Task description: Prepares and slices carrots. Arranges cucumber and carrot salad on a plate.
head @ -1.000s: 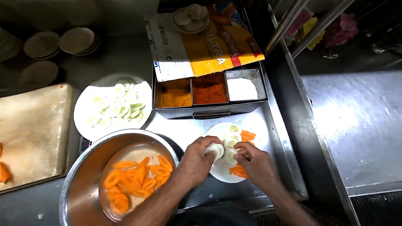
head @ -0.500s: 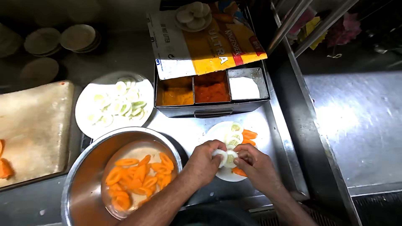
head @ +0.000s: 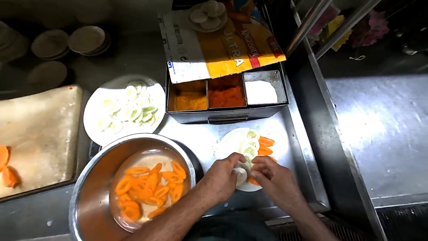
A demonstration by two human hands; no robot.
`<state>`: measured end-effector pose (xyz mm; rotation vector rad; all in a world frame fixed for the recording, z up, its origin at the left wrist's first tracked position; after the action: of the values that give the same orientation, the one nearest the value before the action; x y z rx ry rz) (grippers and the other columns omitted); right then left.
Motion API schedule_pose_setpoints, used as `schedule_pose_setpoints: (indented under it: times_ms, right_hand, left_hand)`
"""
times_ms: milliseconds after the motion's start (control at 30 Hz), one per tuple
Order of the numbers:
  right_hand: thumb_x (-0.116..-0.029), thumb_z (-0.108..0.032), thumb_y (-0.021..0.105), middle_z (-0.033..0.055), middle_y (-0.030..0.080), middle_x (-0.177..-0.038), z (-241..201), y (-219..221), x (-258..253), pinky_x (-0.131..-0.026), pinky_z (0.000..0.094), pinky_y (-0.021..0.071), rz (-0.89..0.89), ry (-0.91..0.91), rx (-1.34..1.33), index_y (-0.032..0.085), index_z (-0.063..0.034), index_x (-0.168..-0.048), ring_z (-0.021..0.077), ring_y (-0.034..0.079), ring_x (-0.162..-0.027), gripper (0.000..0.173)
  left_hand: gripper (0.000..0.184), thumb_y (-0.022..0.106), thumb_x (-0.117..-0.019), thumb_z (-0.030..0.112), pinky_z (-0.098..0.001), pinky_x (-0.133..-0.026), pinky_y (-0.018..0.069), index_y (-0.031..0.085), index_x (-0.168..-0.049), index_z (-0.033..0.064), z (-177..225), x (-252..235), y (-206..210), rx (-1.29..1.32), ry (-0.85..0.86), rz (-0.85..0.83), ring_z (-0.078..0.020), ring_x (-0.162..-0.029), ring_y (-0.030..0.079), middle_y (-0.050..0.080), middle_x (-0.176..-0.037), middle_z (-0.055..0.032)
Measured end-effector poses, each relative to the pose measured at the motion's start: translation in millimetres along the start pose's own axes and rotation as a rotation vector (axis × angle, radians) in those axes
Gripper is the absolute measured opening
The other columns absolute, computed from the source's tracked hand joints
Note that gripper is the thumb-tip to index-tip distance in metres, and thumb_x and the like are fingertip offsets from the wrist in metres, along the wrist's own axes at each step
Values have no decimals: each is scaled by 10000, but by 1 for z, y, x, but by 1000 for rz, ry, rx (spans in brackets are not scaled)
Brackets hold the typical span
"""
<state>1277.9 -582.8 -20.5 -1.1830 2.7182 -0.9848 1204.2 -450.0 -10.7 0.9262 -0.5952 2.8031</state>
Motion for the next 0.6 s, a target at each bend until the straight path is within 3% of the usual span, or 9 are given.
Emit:
schedule_pose_setpoints:
  times_ms: [67,133,200,300,400,467,600]
  right_hand:
    - [-933,-242,707,-7,739,-952,0,12,6,-715,288,624,-57,52,-183,646,-79,-1198,94,721,-786,317]
    - [-916,-195,714,-2,715,-858,2,18,10,-653,278,603,-35,98,-256,643,-66,-1155,96,694,-701,281]
    - [-917,-178,701,-15,697,-803,6,19,12,-589,259,575,-12,143,-255,645,-81,-1113,85,663,-637,226]
    - [-932,-167,687,-16,697,-794,9,19,13,-594,271,571,-19,174,-100,664,-90,-1114,89,656,-628,199]
    - [-933,-193,707,52,726,-863,0,11,11,-662,368,601,58,29,173,712,-55,-1123,169,687,-686,235]
    - [-921,-174,712,68,727,-891,-6,-2,7,-618,380,602,160,-52,236,727,-53,-1124,184,679,-648,237]
    - [-944,-108,673,81,728,-945,-6,-29,-13,-584,387,571,251,-30,248,706,-58,-1182,170,640,-613,245]
  left_hand:
    - [371,486,-1043,56,-396,-915,555,542,-1407,100,4,-3,6,32,23,-16,-200,-1003,682,690,-1151,-100]
    - [358,522,-1034,67,-384,-903,556,549,-1390,90,4,-5,8,46,21,-8,-192,-991,677,679,-1147,-100]
    - [370,544,-1023,71,-391,-949,553,554,-1393,72,1,-7,5,21,0,30,-218,-1065,666,645,-1220,-132]
    - [362,532,-1033,83,-409,-1020,534,561,-1394,70,-4,-9,-3,-63,-16,102,-251,-1169,644,615,-1291,-152]
    - [374,539,-1040,100,-421,-1035,525,553,-1413,85,0,-15,-10,-125,-15,123,-259,-1191,637,610,-1317,-150]
    - [382,547,-1038,98,-438,-1039,518,549,-1420,87,5,-20,-17,-130,-12,138,-268,-1203,633,616,-1330,-150]
    - [408,508,-1035,55,-498,-990,535,519,-1441,83,15,-36,-26,-109,-7,159,-308,-1162,655,629,-1325,-176]
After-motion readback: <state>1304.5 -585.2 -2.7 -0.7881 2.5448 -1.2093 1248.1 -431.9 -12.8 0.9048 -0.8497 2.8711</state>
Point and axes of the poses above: each hand's wrist, its own x-axis away from the middle knuckle, its own y-axis out of the palm, z = x × y, the point moved 9 cm from there along -x, towards the middle knuckle
